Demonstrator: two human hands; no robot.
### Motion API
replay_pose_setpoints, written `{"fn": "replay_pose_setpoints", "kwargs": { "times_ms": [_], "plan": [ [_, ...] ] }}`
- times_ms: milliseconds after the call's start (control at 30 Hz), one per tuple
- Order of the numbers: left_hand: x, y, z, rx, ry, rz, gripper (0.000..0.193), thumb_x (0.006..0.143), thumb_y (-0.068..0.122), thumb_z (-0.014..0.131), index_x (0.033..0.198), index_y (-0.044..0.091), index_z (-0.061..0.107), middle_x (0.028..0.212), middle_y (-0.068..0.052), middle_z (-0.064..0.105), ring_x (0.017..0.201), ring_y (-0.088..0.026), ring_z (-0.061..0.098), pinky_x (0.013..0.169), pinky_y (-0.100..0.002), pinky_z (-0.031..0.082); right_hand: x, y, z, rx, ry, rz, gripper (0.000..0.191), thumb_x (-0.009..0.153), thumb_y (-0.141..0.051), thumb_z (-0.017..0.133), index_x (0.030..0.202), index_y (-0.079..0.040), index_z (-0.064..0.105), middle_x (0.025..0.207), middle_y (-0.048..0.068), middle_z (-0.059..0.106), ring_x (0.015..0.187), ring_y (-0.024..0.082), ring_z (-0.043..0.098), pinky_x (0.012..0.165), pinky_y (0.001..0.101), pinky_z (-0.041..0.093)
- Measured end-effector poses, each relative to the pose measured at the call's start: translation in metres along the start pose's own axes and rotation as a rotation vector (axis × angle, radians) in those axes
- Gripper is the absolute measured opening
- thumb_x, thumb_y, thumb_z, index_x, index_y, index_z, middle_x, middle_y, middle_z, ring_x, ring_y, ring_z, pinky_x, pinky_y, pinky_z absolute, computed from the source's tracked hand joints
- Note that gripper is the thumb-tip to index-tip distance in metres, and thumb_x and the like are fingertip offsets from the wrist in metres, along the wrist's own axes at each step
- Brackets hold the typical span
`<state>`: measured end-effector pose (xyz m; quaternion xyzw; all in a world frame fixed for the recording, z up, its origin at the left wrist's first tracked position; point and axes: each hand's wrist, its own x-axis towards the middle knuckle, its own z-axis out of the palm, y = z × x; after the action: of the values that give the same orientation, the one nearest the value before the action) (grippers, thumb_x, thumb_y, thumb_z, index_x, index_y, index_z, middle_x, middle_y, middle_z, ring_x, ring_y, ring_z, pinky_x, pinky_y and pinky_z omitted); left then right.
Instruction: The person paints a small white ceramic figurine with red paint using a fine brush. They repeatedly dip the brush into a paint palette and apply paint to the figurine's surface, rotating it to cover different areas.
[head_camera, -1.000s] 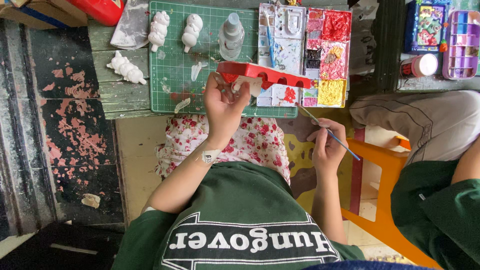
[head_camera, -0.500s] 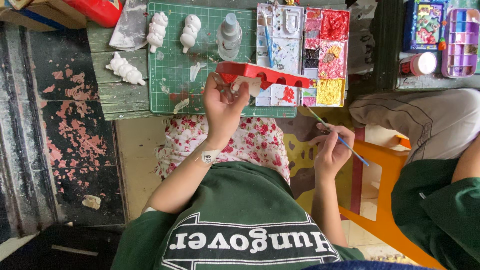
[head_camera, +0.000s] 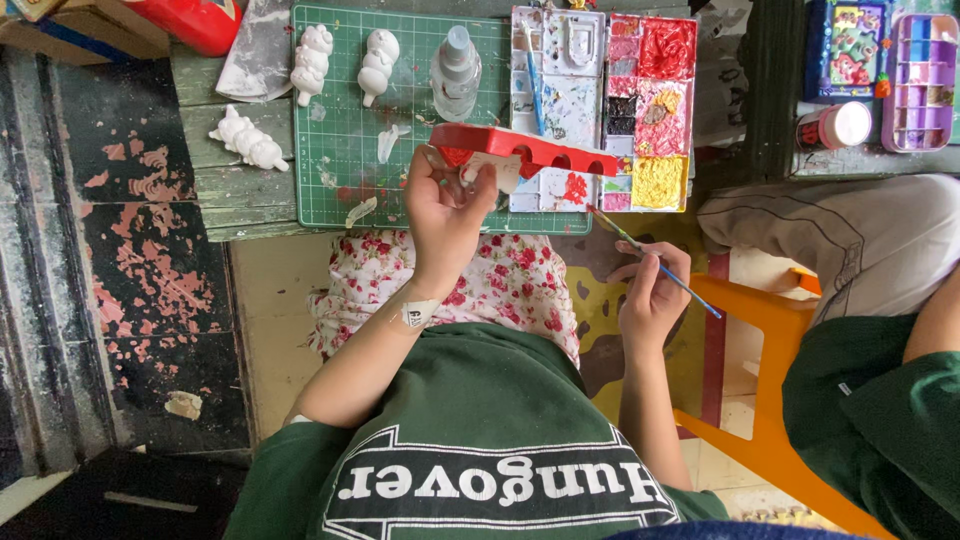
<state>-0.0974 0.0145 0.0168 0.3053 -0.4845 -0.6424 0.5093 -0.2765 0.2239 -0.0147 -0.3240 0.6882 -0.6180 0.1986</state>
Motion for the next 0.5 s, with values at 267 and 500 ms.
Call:
{"fn": "replay_pose_setpoints", "kwargs": {
  "times_ms": [267,500],
  "plan": [
    [-0.001,-0.005,0.001,0.039,0.017,0.022,0.028,0.097,-0.001,0.075,0.108,0.006,0.051,0.100,0.003,0.056,0.077,-0.001,0.046,0.069,-0.017,0.042,-0.006,-0.003,-0.007,-0.175,-0.033,-0.091,0.010,0.117,-0.006,0.044,0.124,0.002,0.047,0.116,0.023,0.070,0.079,0.015,0.066,0.072,0.0241,0.052],
    [-0.002,-0.010,0.002,-0.020,0.014,0.004,0.029,0.097,-0.001,0.075,0.106,0.008,0.048,0.099,0.004,0.055,0.079,-0.001,0.046,0.072,-0.018,0.044,-0.006,-0.020,-0.010,0.214,0.151,-0.036,0.013,0.118,-0.017,0.046,0.121,-0.005,0.044,0.101,0.021,0.072,0.062,0.010,0.064,0.053,0.0165,0.034]
  ]
}}
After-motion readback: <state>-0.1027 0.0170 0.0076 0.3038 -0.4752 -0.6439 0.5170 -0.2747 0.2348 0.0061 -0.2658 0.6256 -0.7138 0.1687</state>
